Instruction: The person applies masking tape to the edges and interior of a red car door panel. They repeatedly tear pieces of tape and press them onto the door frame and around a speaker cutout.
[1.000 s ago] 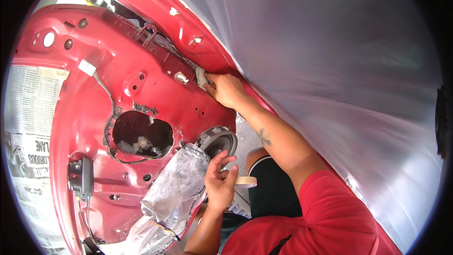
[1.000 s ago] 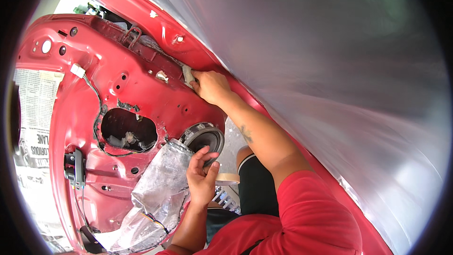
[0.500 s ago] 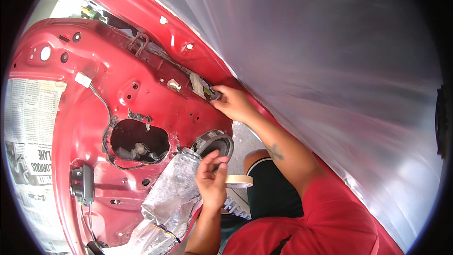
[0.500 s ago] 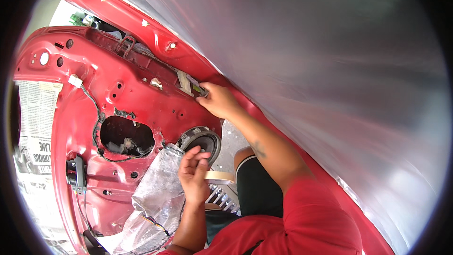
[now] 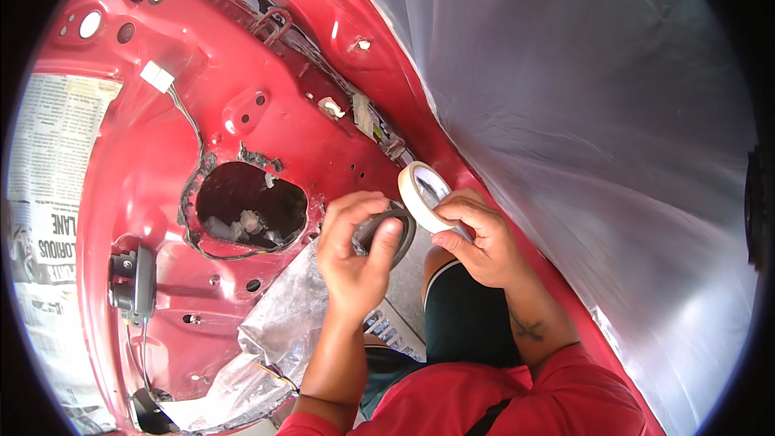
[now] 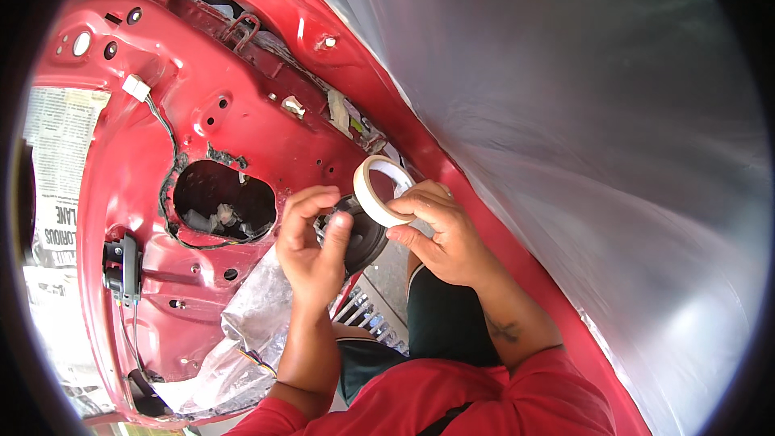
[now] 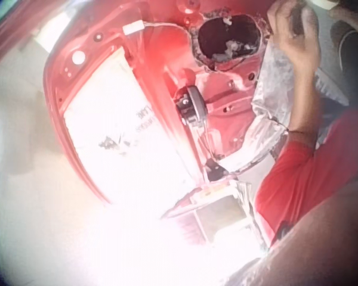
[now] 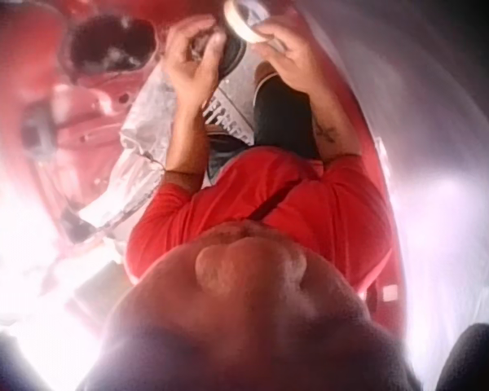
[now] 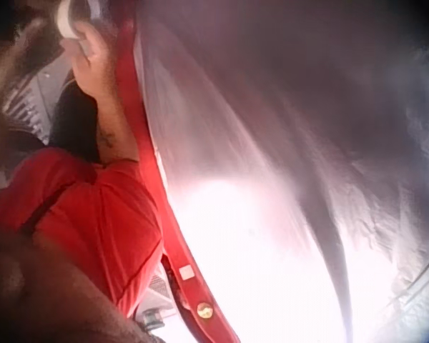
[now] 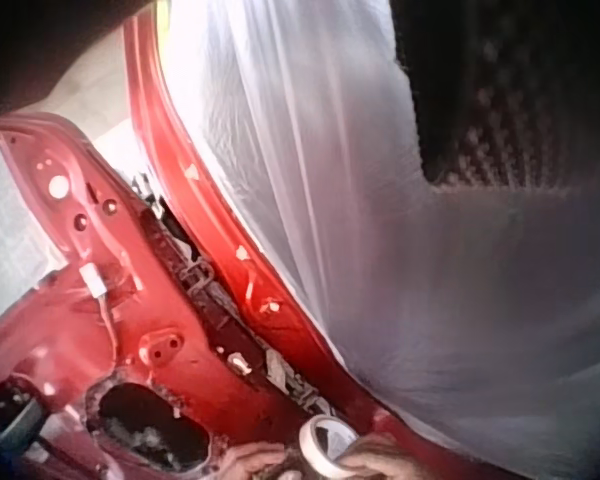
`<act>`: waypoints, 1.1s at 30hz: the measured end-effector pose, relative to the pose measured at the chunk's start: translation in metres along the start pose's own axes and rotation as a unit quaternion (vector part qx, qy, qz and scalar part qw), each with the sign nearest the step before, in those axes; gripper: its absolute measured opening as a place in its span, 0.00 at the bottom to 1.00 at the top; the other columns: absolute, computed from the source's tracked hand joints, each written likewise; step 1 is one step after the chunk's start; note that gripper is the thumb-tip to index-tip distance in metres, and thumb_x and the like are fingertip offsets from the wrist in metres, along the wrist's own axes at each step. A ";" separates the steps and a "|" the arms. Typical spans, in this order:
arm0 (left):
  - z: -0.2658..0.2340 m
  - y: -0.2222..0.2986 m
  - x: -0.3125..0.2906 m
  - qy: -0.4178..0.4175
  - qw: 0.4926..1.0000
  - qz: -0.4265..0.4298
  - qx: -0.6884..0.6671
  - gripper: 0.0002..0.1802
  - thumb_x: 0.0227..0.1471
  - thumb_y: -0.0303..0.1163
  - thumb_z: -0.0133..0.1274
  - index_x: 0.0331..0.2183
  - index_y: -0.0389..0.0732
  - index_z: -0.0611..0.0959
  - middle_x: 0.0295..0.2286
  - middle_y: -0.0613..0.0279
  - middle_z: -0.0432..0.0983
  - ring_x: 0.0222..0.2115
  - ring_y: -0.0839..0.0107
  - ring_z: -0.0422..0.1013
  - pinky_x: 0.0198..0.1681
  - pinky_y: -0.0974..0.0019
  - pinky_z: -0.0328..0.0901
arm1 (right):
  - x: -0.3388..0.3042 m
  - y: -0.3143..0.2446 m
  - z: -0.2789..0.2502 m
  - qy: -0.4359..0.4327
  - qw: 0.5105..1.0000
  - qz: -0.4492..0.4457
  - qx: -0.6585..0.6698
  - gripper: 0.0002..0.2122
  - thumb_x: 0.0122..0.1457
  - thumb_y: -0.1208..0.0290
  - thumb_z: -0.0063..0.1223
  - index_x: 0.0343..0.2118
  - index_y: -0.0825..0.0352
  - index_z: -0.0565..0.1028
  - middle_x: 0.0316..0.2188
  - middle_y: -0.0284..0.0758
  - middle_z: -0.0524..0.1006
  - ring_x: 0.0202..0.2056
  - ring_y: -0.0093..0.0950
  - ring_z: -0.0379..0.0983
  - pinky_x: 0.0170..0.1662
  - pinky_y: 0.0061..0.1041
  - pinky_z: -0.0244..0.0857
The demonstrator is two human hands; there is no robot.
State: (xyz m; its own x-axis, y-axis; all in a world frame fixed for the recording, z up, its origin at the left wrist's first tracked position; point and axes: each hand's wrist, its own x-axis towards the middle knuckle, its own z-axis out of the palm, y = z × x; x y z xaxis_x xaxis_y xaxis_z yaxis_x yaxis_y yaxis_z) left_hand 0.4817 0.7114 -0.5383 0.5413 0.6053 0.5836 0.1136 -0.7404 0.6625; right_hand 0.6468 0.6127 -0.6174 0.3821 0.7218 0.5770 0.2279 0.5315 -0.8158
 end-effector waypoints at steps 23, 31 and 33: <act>0.008 -0.010 -0.054 -0.194 0.977 -0.045 0.074 0.25 0.44 0.24 0.72 0.41 0.37 0.75 0.47 0.53 0.73 0.48 0.63 0.73 0.52 0.63 0.68 | -0.055 -0.001 -0.005 -0.110 0.977 0.012 -0.182 0.12 0.61 0.66 0.60 0.46 0.64 0.82 0.38 0.30 0.83 0.42 0.33 0.72 0.51 0.37 0.57; -0.001 -0.005 -0.054 -0.140 0.986 -0.090 0.032 0.09 0.54 0.21 0.63 0.39 0.33 0.87 0.37 0.50 0.83 0.38 0.60 0.81 0.42 0.64 0.73 | -0.056 -0.017 -0.014 -0.154 0.965 -0.011 -0.211 0.12 0.60 0.65 0.61 0.46 0.60 0.82 0.39 0.27 0.82 0.42 0.30 0.71 0.52 0.39 0.56; -0.003 0.000 -0.055 -0.139 0.984 -0.078 0.075 0.08 0.55 0.20 0.61 0.39 0.33 0.85 0.37 0.49 0.83 0.38 0.59 0.81 0.41 0.63 0.73 | -0.053 -0.020 -0.012 -0.160 0.962 -0.030 -0.217 0.14 0.60 0.64 0.62 0.47 0.59 0.82 0.37 0.27 0.81 0.41 0.30 0.72 0.53 0.40 0.56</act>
State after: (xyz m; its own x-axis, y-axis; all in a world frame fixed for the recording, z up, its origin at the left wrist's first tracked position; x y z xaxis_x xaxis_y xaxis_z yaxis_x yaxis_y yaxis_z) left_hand 0.4498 0.6792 -0.5689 0.7128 0.6267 0.3149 0.3235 -0.6921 0.6452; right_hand 0.6324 0.5583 -0.6320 0.0763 0.8319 0.5497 0.6209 0.3917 -0.6790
